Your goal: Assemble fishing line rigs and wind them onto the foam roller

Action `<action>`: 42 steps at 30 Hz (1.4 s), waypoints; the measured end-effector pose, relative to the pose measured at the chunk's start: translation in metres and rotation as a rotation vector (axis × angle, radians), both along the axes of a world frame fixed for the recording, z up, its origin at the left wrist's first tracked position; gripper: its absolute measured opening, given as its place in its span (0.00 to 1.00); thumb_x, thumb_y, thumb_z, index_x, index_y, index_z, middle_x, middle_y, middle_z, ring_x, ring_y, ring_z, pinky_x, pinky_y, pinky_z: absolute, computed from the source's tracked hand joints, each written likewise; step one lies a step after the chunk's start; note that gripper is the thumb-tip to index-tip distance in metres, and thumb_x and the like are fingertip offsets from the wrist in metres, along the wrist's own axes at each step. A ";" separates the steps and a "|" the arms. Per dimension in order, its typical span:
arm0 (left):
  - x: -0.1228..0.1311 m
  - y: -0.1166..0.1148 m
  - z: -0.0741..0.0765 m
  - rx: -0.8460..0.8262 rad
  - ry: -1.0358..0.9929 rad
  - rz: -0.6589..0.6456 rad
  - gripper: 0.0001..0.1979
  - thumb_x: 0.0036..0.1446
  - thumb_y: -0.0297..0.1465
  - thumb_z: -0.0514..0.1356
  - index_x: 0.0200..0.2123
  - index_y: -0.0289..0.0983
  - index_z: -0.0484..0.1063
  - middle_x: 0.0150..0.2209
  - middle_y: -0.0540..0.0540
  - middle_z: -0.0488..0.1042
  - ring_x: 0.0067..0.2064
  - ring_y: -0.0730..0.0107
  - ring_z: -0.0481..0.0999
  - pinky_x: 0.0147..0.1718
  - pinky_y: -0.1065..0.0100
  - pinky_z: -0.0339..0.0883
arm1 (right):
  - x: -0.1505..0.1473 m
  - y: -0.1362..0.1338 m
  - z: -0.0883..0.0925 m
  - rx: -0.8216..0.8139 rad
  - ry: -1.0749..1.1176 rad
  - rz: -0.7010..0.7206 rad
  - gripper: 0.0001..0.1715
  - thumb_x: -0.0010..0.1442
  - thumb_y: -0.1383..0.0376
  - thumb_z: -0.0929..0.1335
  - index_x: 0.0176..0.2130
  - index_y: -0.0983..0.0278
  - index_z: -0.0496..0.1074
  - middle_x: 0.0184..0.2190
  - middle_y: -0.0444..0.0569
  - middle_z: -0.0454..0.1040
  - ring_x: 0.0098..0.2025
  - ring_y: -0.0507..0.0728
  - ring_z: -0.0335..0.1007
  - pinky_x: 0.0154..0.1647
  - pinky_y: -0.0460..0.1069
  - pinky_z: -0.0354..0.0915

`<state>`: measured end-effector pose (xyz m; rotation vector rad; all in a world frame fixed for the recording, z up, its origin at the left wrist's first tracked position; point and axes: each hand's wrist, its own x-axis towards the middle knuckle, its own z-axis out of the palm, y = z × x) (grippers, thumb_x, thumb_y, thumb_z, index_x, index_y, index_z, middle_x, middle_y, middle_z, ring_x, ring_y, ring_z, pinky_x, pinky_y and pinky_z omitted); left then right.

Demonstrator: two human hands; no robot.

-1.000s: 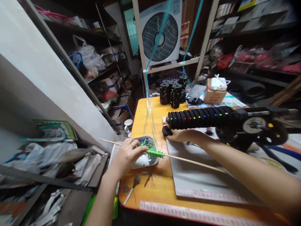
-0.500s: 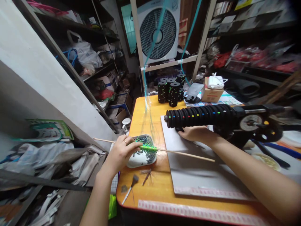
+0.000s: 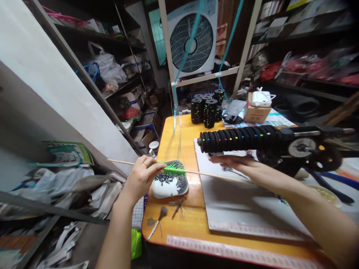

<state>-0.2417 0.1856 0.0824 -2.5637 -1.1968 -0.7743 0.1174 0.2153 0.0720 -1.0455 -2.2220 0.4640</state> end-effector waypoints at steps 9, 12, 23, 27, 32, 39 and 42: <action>0.062 -0.021 -0.007 0.000 -0.027 -0.085 0.10 0.66 0.30 0.57 0.49 0.38 0.70 0.38 0.44 0.75 0.41 0.63 0.69 0.43 0.60 0.68 | -0.019 -0.076 -0.003 0.089 -0.132 -0.017 0.20 0.70 0.65 0.59 0.58 0.62 0.67 0.50 0.53 0.77 0.47 0.58 0.77 0.46 0.53 0.74; 0.083 -0.031 -0.007 0.077 -0.074 0.012 0.13 0.65 0.34 0.57 0.52 0.39 0.69 0.48 0.39 0.72 0.51 0.56 0.68 0.51 0.53 0.65 | -0.019 -0.083 -0.006 0.135 -0.069 -0.075 0.18 0.69 0.68 0.60 0.57 0.62 0.66 0.49 0.52 0.78 0.47 0.55 0.77 0.46 0.51 0.73; 0.152 -0.036 -0.012 0.044 -0.306 -0.146 0.05 0.61 0.31 0.63 0.41 0.39 0.71 0.34 0.49 0.78 0.39 0.65 0.71 0.46 0.59 0.60 | -0.002 -0.099 0.008 0.202 0.081 -0.112 0.13 0.65 0.73 0.64 0.48 0.61 0.69 0.40 0.47 0.78 0.41 0.52 0.76 0.41 0.46 0.71; 0.156 -0.033 -0.020 0.048 -0.357 -0.141 0.04 0.61 0.32 0.64 0.38 0.40 0.71 0.32 0.50 0.79 0.38 0.65 0.71 0.46 0.58 0.57 | 0.002 -0.097 0.009 0.197 0.089 -0.134 0.10 0.65 0.73 0.65 0.45 0.61 0.70 0.37 0.46 0.78 0.38 0.51 0.76 0.39 0.45 0.70; 0.158 -0.030 -0.030 0.036 -0.379 -0.125 0.03 0.61 0.33 0.63 0.38 0.41 0.72 0.32 0.51 0.80 0.39 0.64 0.72 0.45 0.57 0.56 | 0.003 -0.092 0.005 0.152 0.090 -0.126 0.08 0.66 0.71 0.64 0.43 0.61 0.70 0.37 0.49 0.76 0.38 0.53 0.75 0.37 0.46 0.70; 0.155 -0.031 -0.039 0.007 -0.397 -0.127 0.03 0.62 0.32 0.62 0.38 0.40 0.72 0.31 0.51 0.79 0.38 0.66 0.71 0.44 0.58 0.56 | 0.001 -0.088 -0.004 0.125 0.009 -0.150 0.04 0.66 0.64 0.66 0.38 0.62 0.66 0.35 0.48 0.70 0.30 0.51 0.67 0.29 0.47 0.66; 0.154 -0.031 -0.039 0.004 -0.405 -0.126 0.03 0.62 0.31 0.63 0.38 0.40 0.72 0.32 0.51 0.79 0.38 0.65 0.71 0.45 0.57 0.56 | -0.002 -0.087 -0.005 0.168 0.006 -0.170 0.05 0.66 0.66 0.66 0.37 0.63 0.64 0.33 0.47 0.68 0.31 0.51 0.67 0.31 0.47 0.65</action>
